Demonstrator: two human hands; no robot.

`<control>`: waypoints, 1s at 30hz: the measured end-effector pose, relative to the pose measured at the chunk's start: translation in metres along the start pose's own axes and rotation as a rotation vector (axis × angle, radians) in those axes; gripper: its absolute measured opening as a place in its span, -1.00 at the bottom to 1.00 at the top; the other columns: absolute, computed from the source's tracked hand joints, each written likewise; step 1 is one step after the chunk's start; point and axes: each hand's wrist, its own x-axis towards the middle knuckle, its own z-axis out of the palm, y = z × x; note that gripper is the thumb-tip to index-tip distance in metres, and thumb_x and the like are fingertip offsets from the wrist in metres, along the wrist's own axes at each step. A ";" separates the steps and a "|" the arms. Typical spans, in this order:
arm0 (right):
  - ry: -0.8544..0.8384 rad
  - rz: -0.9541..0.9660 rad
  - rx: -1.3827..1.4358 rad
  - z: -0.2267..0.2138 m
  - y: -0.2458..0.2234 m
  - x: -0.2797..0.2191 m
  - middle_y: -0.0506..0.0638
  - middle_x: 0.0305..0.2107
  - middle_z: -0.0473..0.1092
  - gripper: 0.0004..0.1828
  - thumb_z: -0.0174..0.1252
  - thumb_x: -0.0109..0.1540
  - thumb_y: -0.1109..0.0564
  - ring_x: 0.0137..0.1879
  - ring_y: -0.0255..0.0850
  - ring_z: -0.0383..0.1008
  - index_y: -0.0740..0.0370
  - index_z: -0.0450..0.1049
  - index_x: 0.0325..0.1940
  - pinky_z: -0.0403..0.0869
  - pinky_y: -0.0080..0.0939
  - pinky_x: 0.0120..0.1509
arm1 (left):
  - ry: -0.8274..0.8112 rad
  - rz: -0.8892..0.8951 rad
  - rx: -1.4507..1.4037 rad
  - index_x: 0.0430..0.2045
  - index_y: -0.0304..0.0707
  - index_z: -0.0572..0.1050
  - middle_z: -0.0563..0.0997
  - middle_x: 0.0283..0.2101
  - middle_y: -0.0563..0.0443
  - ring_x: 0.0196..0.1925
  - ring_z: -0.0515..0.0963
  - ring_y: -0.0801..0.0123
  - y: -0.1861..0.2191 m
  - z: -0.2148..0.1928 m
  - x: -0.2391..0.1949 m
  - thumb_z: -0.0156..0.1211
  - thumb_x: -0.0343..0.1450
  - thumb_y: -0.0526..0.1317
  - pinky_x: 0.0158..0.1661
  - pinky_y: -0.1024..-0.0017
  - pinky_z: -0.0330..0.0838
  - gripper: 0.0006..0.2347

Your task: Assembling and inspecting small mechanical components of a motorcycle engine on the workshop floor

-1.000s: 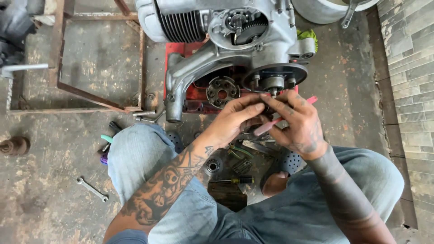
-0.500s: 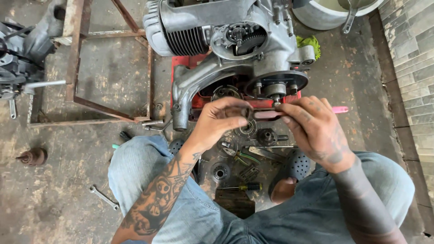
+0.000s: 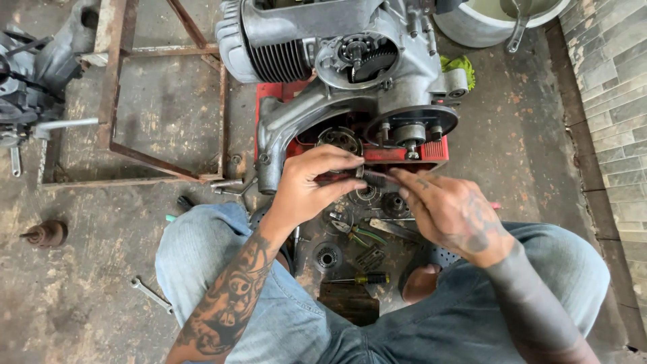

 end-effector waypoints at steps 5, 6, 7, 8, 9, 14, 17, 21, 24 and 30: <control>-0.180 0.183 0.160 -0.010 0.008 -0.010 0.24 -0.44 0.58 -0.62 0.21 0.16 0.23 -0.30 0.23 0.64 0.20 0.43 0.07 0.60 0.28 -0.24 | -0.113 -0.032 -0.103 -0.24 -0.29 0.65 0.70 -0.25 -0.21 -0.16 0.71 0.09 0.012 -0.006 0.001 0.53 0.23 -0.40 -0.11 0.26 0.58 -0.74; -0.167 0.135 0.187 -0.011 0.010 -0.012 0.24 -0.44 0.58 -0.70 0.20 0.16 0.25 -0.29 0.24 0.64 0.19 0.48 -0.01 0.60 0.22 -0.27 | -0.143 -0.052 -0.131 -0.26 -0.30 0.66 0.70 -0.26 -0.18 -0.17 0.72 0.14 0.014 -0.006 0.000 0.53 0.22 -0.41 -0.12 0.29 0.57 -0.74; -0.168 0.134 0.187 -0.012 0.010 -0.010 0.24 -0.44 0.58 -0.70 0.20 0.16 0.25 -0.29 0.24 0.64 0.19 0.48 -0.01 0.60 0.22 -0.27 | -0.141 -0.052 -0.130 -0.26 -0.30 0.66 0.70 -0.26 -0.18 -0.17 0.72 0.14 0.013 -0.006 0.000 0.53 0.22 -0.41 -0.12 0.29 0.57 -0.74; -0.129 0.090 0.205 -0.012 0.010 -0.008 0.23 -0.40 0.57 -0.74 0.20 0.18 0.25 -0.28 0.20 0.64 0.21 0.51 -0.04 0.61 0.15 -0.26 | -0.140 -0.054 -0.134 -0.26 -0.30 0.66 0.71 -0.25 -0.16 -0.16 0.72 0.15 0.013 -0.006 0.000 0.54 0.22 -0.41 -0.12 0.31 0.57 -0.74; -0.089 0.047 0.223 -0.013 0.010 -0.006 0.21 -0.36 0.57 -0.79 0.20 0.21 0.25 -0.26 0.16 0.64 0.23 0.55 -0.06 0.62 0.08 -0.25 | -0.140 -0.056 -0.139 -0.25 -0.31 0.66 0.71 -0.24 -0.14 -0.15 0.72 0.17 0.013 -0.006 0.000 0.54 0.22 -0.41 -0.12 0.33 0.58 -0.74; -0.022 0.001 0.211 -0.001 0.020 -0.005 0.19 -0.34 0.54 -0.80 0.17 0.27 0.24 -0.22 0.17 0.61 0.23 0.57 -0.03 0.60 0.10 -0.21 | -0.120 -0.071 -0.164 -0.26 -0.32 0.66 0.70 -0.26 -0.17 -0.17 0.71 0.17 0.011 -0.004 0.000 0.52 0.24 -0.39 -0.13 0.31 0.57 -0.77; -0.072 0.083 0.201 0.002 0.016 -0.006 0.17 -0.44 0.55 -0.81 0.11 0.32 0.21 -0.33 0.11 0.61 0.21 0.57 -0.03 0.61 0.05 -0.27 | -0.088 -0.071 -0.162 -0.25 -0.34 0.66 0.70 -0.27 -0.18 -0.18 0.70 0.17 0.009 -0.002 -0.002 0.52 0.25 -0.38 -0.14 0.31 0.57 -0.76; -0.195 0.260 0.453 0.002 0.010 -0.007 0.17 -0.54 0.55 -0.80 0.03 0.35 0.18 -0.47 -0.10 0.55 0.23 0.57 -0.10 0.55 -0.04 -0.41 | -0.052 -0.074 -0.184 -0.26 -0.35 0.66 0.69 -0.28 -0.17 -0.19 0.70 0.21 0.010 -0.002 -0.003 0.55 0.23 -0.36 -0.15 0.35 0.57 -0.75; -0.213 0.322 0.582 0.001 0.013 -0.006 0.19 -0.49 0.57 -0.69 0.26 0.20 0.21 -0.45 -0.05 0.54 0.28 0.48 0.02 0.55 0.02 -0.38 | -0.056 -0.074 -0.195 -0.23 -0.32 0.66 0.70 -0.27 -0.19 -0.20 0.70 0.19 0.011 0.001 -0.001 0.53 0.24 -0.37 -0.16 0.34 0.56 -0.75; -0.155 0.319 0.590 0.000 0.021 -0.011 0.08 -0.69 0.52 -0.84 0.24 0.23 0.23 -0.58 -0.18 0.55 0.39 0.56 -0.17 0.53 -0.20 -0.45 | -0.042 -0.065 -0.197 -0.22 -0.33 0.66 0.70 -0.26 -0.19 -0.17 0.70 0.17 0.009 0.006 -0.003 0.54 0.24 -0.35 -0.15 0.33 0.57 -0.73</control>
